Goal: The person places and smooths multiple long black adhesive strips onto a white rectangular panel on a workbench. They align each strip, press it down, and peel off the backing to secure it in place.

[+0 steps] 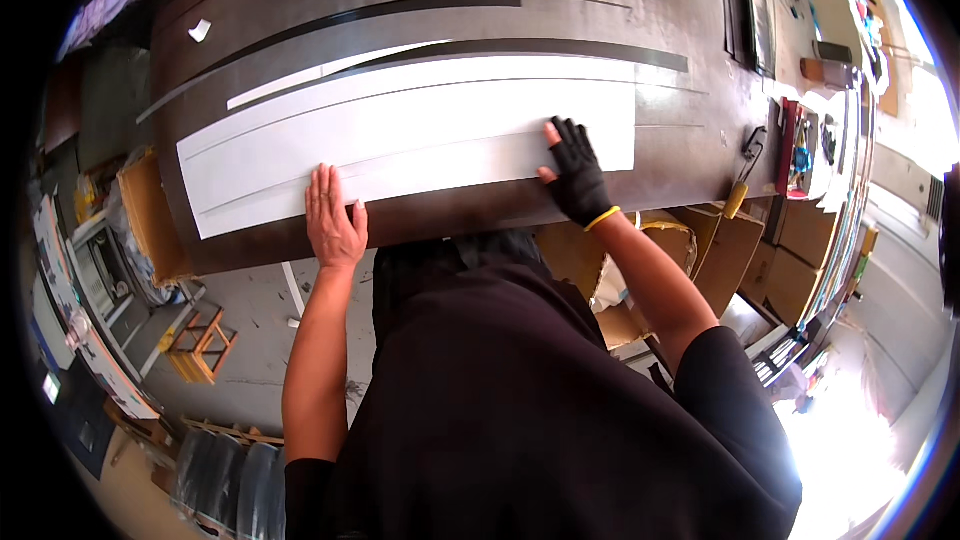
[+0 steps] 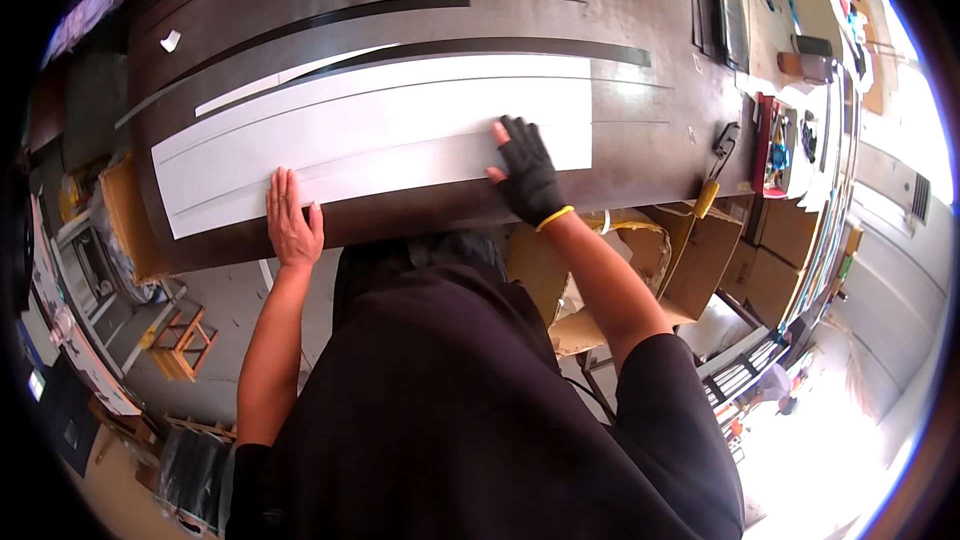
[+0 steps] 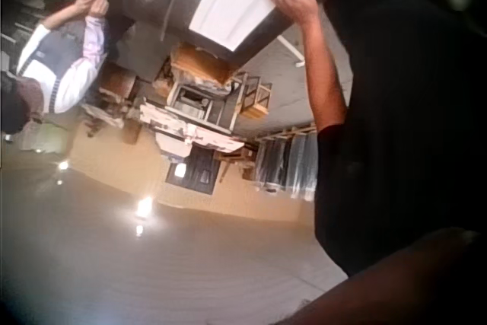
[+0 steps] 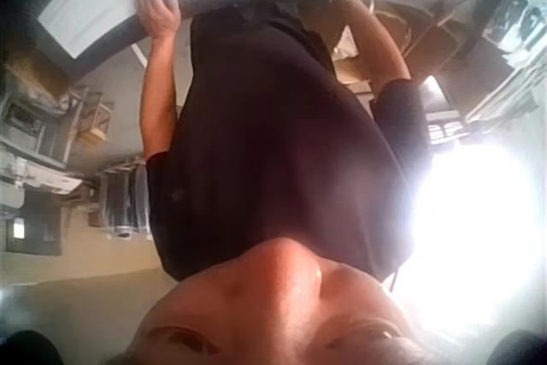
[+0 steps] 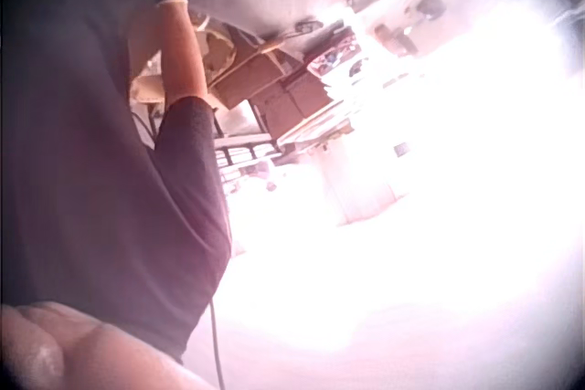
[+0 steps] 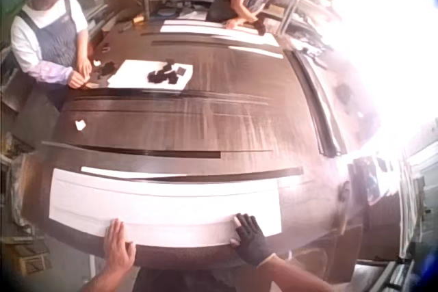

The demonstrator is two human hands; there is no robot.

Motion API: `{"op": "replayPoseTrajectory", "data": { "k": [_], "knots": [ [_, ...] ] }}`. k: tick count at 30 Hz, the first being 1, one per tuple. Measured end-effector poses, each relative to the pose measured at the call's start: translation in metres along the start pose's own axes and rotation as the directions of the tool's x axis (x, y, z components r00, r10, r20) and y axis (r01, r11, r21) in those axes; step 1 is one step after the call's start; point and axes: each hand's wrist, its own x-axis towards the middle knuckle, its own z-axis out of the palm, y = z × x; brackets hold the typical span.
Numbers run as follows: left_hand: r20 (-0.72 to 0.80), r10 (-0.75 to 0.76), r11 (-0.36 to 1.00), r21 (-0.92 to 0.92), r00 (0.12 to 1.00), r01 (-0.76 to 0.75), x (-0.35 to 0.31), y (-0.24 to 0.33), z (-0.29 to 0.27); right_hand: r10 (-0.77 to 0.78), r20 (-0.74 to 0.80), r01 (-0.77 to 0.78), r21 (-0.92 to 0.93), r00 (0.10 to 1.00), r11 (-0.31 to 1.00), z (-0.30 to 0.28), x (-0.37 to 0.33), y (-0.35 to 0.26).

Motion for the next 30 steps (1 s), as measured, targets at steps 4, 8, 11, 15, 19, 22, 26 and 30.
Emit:
{"op": "replayPoseTrajectory", "data": {
  "k": [4,8,11,15,19,22,26,30],
  "knots": [
    [0.008,0.01,1.0,0.022,1.0,-0.01,0.001,0.005,0.0,0.102,-0.122,-0.114,-0.098,0.987,0.989,-0.028,-0.033,0.083],
    [0.006,0.023,0.999,0.042,1.0,-0.023,0.0,0.008,0.0,0.211,-0.314,-0.265,-0.141,0.926,0.954,-0.042,-0.052,0.152],
    [-0.006,0.031,0.999,0.01,1.0,-0.031,0.005,0.009,0.0,0.372,-0.537,-0.46,-0.034,0.757,0.887,-0.045,-0.049,0.164],
    [-0.1,-0.018,0.984,-0.175,0.995,0.0,0.003,0.011,-0.001,0.323,-0.589,-0.404,-0.005,0.741,0.915,-0.055,-0.039,0.13],
    [-0.205,-0.027,0.954,-0.298,0.978,-0.036,0.001,0.01,0.001,0.302,-0.568,-0.335,0.049,0.766,0.941,-0.044,-0.034,0.068],
    [-0.205,-0.014,0.988,-0.155,0.979,-0.018,0.005,0.012,-0.002,0.284,-0.482,-0.267,0.104,0.829,0.958,-0.02,-0.033,0.038],
    [-0.097,-0.122,0.992,-0.025,0.988,0.12,-0.008,-0.01,-0.006,0.064,-0.298,-0.057,0.033,0.953,0.998,-0.004,0.003,-0.04],
    [-0.108,-0.212,0.977,-0.023,0.971,0.21,-0.02,-0.032,-0.015,-0.219,-0.099,0.23,0.122,0.971,0.965,0.016,0.063,-0.129]
  ]
}}
